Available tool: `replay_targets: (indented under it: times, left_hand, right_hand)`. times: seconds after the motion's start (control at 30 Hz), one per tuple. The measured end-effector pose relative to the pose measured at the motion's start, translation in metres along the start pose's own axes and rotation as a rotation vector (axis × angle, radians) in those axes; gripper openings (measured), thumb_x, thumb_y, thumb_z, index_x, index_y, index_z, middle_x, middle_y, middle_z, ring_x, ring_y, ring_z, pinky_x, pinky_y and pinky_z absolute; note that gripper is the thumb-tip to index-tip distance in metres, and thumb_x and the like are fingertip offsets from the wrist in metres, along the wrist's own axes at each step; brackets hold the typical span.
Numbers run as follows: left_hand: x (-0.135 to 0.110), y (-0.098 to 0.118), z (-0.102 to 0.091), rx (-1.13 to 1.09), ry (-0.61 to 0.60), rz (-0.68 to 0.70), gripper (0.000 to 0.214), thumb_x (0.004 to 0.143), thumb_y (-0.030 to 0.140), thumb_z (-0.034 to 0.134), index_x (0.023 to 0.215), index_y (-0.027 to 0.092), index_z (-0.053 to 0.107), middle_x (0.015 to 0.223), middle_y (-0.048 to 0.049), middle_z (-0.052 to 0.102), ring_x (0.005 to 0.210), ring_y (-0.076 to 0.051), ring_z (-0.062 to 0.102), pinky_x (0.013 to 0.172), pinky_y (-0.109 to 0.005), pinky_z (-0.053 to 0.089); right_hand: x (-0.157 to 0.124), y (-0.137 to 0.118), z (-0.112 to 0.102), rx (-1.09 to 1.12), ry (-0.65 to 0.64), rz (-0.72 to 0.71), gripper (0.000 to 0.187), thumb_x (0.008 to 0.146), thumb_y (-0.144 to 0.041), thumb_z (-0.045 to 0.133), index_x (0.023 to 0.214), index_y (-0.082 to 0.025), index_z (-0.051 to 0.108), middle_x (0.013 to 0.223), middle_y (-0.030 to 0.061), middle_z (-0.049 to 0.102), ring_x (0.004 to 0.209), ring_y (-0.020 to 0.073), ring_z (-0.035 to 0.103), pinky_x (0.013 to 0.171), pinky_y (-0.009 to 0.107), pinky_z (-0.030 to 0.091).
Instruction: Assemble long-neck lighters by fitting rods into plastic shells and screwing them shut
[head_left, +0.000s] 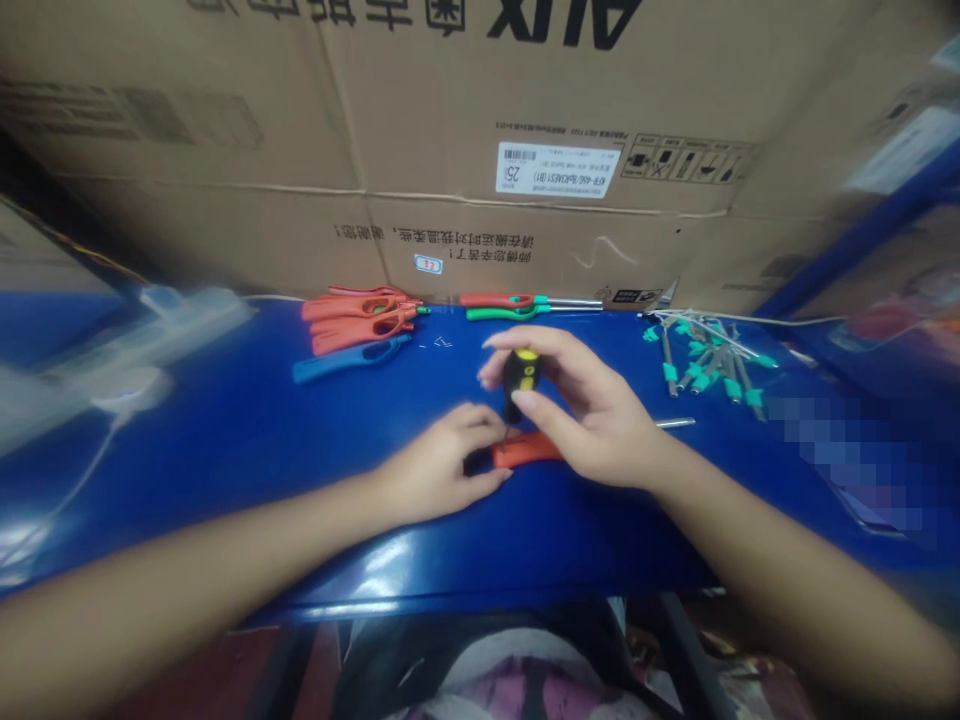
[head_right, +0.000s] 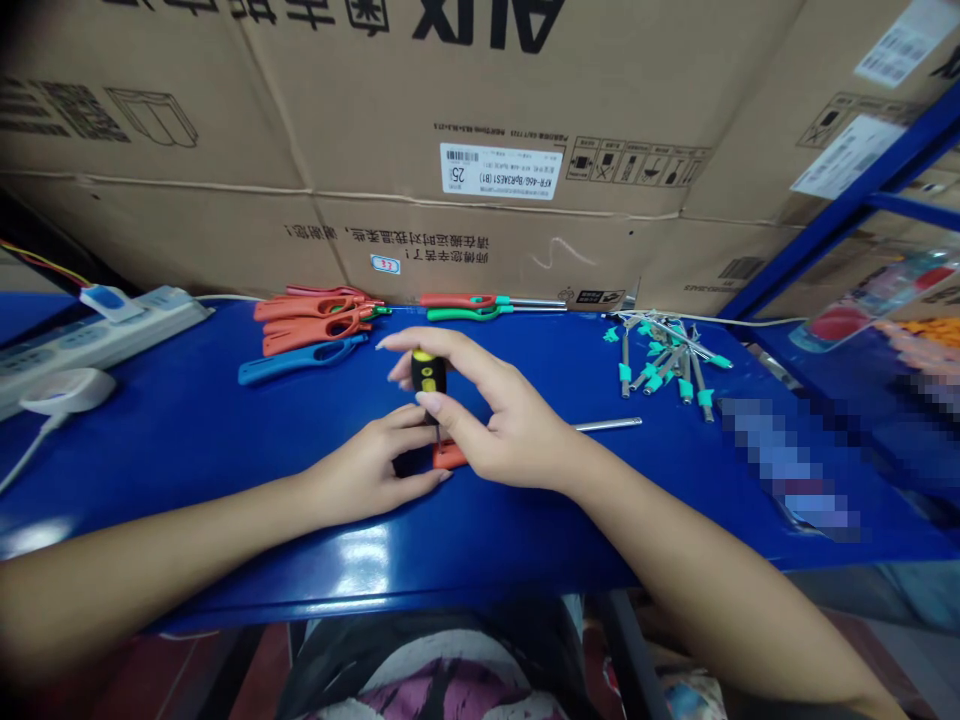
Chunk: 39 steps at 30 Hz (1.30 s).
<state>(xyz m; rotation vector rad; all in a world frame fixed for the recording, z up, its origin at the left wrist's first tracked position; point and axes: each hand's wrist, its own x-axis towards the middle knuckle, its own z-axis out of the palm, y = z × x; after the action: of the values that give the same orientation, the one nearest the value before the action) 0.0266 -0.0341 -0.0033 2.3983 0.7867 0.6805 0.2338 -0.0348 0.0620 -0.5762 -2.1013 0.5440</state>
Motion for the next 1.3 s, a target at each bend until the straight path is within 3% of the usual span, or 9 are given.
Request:
replay_targets:
  times: [0.23, 0.33, 0.43, 0.6, 0.77, 0.97, 1.07, 1.17, 1.3]
  left_hand:
    - [-0.0016, -0.0024, 0.0016, -0.004, -0.001, -0.015, 0.027, 0.09, 0.025, 0.067, 0.117, 0.02, 0.069, 0.117, -0.0091, 0.065, 0.111, -0.026, 0.06, 0.101, -0.045, 0.051]
    - [-0.0002, -0.0004, -0.0003, -0.016, -0.004, 0.004, 0.029, 0.09, 0.023, 0.067, 0.119, 0.021, 0.069, 0.116, -0.0085, 0.064, 0.11, -0.025, 0.061, 0.101, -0.043, 0.051]
    - [0.0007, 0.0008, -0.0015, -0.006, -0.011, 0.014, 0.033, 0.09, 0.023, 0.067, 0.123, 0.02, 0.068, 0.117, -0.0088, 0.065, 0.111, -0.025, 0.06, 0.102, -0.043, 0.051]
    - [0.0002, 0.0003, -0.0004, 0.013, 0.0, 0.023, 0.032, 0.091, 0.024, 0.067, 0.122, 0.018, 0.067, 0.119, -0.0099, 0.065, 0.112, -0.025, 0.06, 0.103, -0.043, 0.05]
    - [0.0006, 0.0007, -0.0003, 0.014, 0.014, 0.037, 0.031, 0.09, 0.024, 0.067, 0.121, 0.018, 0.068, 0.11, -0.0081, 0.065, 0.105, -0.023, 0.061, 0.097, -0.039, 0.052]
    - [-0.0006, -0.0011, 0.0013, 0.02, 0.022, 0.04, 0.028, 0.09, 0.022, 0.068, 0.117, 0.016, 0.068, 0.112, -0.0077, 0.064, 0.107, -0.023, 0.061, 0.1, -0.039, 0.05]
    - [-0.0006, -0.0015, 0.0013, 0.011, 0.013, 0.027, 0.028, 0.09, 0.022, 0.068, 0.118, 0.018, 0.068, 0.115, -0.0077, 0.063, 0.109, -0.023, 0.059, 0.102, -0.039, 0.049]
    - [-0.0001, -0.0013, 0.0008, 0.007, -0.005, 0.03, 0.028, 0.092, 0.023, 0.066, 0.12, 0.019, 0.068, 0.116, -0.0078, 0.063, 0.11, -0.023, 0.059, 0.1, -0.039, 0.051]
    - [-0.0009, -0.0025, 0.0017, 0.021, 0.005, 0.032, 0.028, 0.091, 0.023, 0.067, 0.119, 0.018, 0.068, 0.115, -0.0082, 0.064, 0.11, -0.024, 0.06, 0.101, -0.041, 0.05]
  right_hand:
    - [-0.0011, -0.0021, 0.002, -0.279, 0.121, -0.116, 0.029, 0.095, -0.028, 0.063, 0.123, -0.024, 0.061, 0.108, 0.0077, 0.07, 0.097, 0.0226, 0.065, 0.09, 0.043, 0.055]
    - [-0.0002, -0.0069, 0.0035, -0.09, 0.066, -0.026, 0.036, 0.103, -0.022, 0.043, 0.137, -0.022, 0.053, 0.127, 0.0105, 0.065, 0.108, 0.0207, 0.064, 0.092, 0.04, 0.056]
    - [0.0006, -0.0061, 0.0036, -0.016, 0.086, 0.016, 0.033, 0.102, -0.023, 0.048, 0.133, -0.022, 0.057, 0.116, 0.0086, 0.069, 0.097, 0.0184, 0.068, 0.085, 0.036, 0.058]
    - [0.001, -0.0006, -0.0029, -0.38, 0.224, -0.177, 0.02, 0.093, -0.023, 0.066, 0.113, -0.022, 0.069, 0.094, 0.0059, 0.072, 0.083, 0.0194, 0.066, 0.079, 0.036, 0.058]
    - [0.0015, -0.0046, -0.0023, -0.247, 0.042, -0.119, 0.038, 0.101, -0.014, 0.039, 0.136, -0.018, 0.054, 0.131, 0.0134, 0.064, 0.109, 0.0205, 0.066, 0.098, 0.041, 0.054]
    - [-0.0004, -0.0017, -0.0003, -0.352, 0.193, -0.234, 0.025, 0.091, -0.022, 0.069, 0.115, -0.018, 0.066, 0.095, 0.0068, 0.071, 0.086, 0.0189, 0.066, 0.08, 0.034, 0.058]
    - [-0.0009, -0.0023, -0.0034, -0.499, 0.195, -0.294, 0.031, 0.092, -0.023, 0.064, 0.123, -0.017, 0.064, 0.103, 0.0111, 0.07, 0.092, 0.0222, 0.066, 0.081, 0.038, 0.059]
    - [0.0006, -0.0053, -0.0051, -0.374, 0.096, -0.209, 0.037, 0.096, -0.015, 0.05, 0.133, -0.015, 0.058, 0.123, 0.0152, 0.065, 0.11, 0.0241, 0.065, 0.094, 0.042, 0.056]
    - [0.0014, -0.0039, -0.0049, -0.231, 0.079, -0.178, 0.031, 0.095, -0.016, 0.057, 0.126, -0.018, 0.062, 0.106, 0.0089, 0.07, 0.098, 0.0201, 0.066, 0.09, 0.038, 0.058]
